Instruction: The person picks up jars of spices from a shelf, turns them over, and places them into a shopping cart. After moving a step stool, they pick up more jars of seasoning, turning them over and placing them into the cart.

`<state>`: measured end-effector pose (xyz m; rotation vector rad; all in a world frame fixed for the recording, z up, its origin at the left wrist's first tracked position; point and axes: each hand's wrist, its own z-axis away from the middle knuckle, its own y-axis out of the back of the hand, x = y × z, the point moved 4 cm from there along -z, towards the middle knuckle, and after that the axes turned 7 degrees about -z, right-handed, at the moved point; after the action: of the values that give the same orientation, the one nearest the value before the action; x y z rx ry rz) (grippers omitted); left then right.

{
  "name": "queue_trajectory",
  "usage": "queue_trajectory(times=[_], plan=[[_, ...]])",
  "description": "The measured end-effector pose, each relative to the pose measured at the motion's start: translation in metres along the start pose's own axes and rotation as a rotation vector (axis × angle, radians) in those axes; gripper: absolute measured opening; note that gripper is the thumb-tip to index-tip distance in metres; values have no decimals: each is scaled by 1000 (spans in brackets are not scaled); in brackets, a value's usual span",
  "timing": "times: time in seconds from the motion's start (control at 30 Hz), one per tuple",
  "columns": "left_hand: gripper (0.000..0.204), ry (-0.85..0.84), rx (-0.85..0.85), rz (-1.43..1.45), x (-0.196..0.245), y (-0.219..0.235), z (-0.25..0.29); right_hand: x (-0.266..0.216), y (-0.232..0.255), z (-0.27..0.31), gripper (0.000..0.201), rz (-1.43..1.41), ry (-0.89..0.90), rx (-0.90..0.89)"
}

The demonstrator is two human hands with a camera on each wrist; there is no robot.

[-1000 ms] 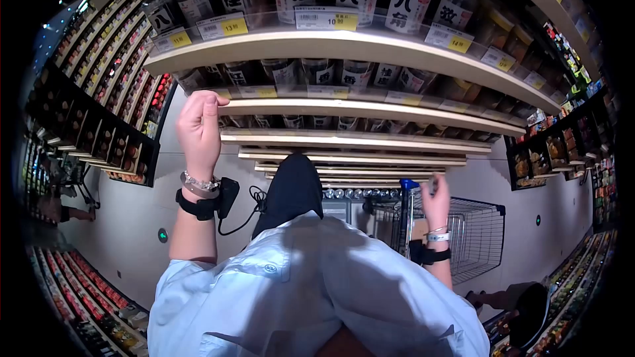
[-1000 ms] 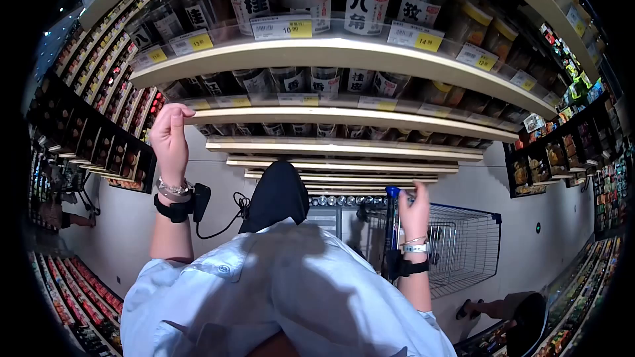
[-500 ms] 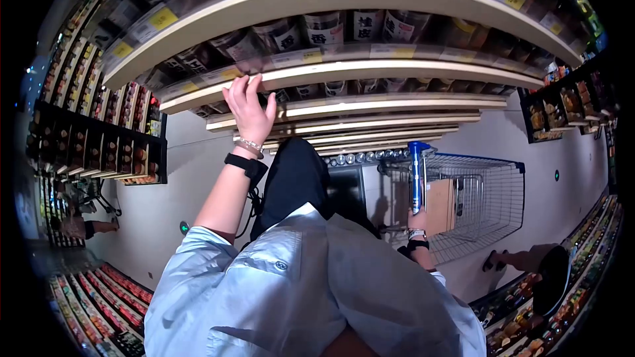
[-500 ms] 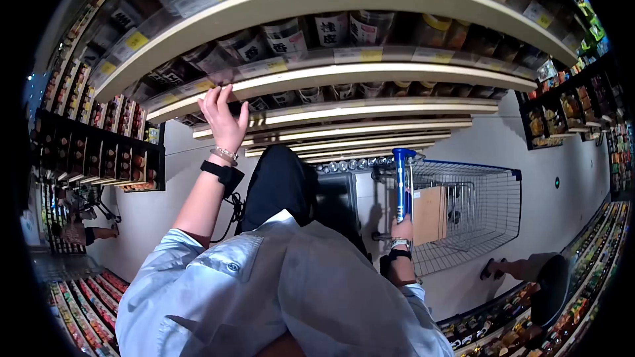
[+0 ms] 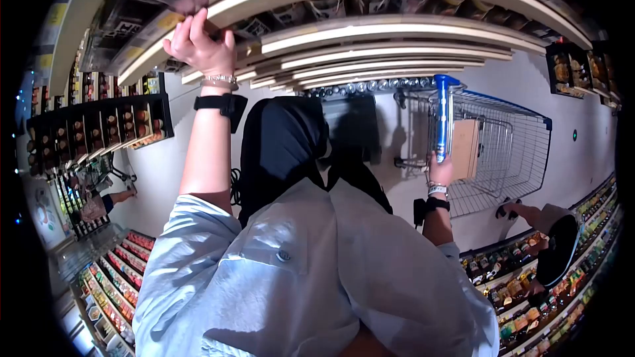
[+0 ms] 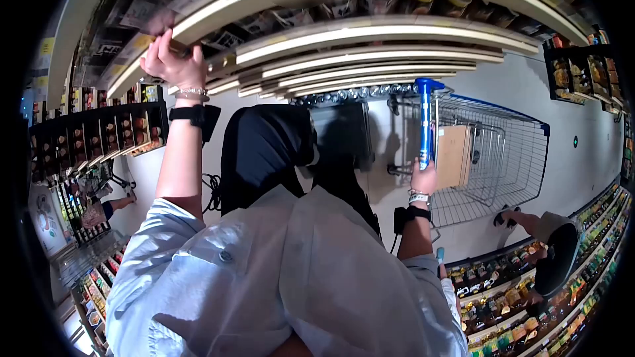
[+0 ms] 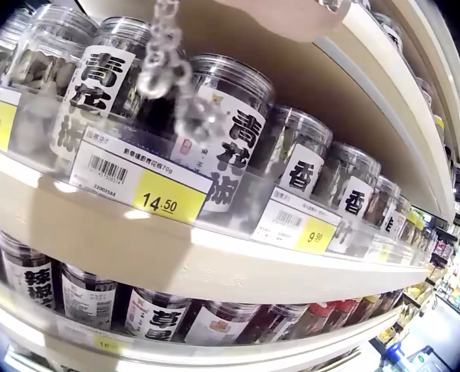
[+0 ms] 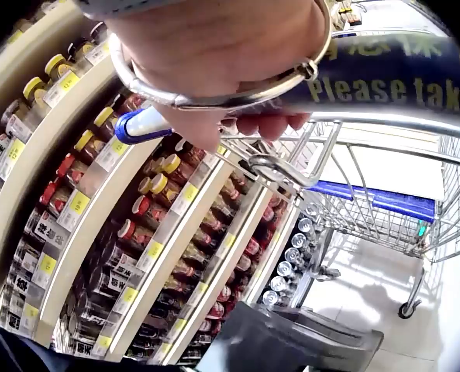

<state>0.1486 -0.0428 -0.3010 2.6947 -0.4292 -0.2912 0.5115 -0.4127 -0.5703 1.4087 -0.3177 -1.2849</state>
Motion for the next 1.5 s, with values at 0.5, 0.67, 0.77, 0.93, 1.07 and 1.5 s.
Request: queue_trajectory(times=[0.5,0.67,0.77,0.93,1.07,1.5], plan=[[54,-83,161,-3,-4,-3,0,16,15,-21,26,45,-63,53],[52,-110,180,-21,-7,-5,2,25,18,-18,25,90,-44,72],[53,-78,147,46,-9,-3,3,34,17,-16,25,42,-41,53],[54,-66,193,93,-14,-8,3,40,19,-8,24,64,-25,68],[54,-71,197,103,-19,-10,5,30,23,-8,21,45,-26,89],[37,-208,70,-271,-142,-41,-20,34,25,-4,8,-160,-66,13]])
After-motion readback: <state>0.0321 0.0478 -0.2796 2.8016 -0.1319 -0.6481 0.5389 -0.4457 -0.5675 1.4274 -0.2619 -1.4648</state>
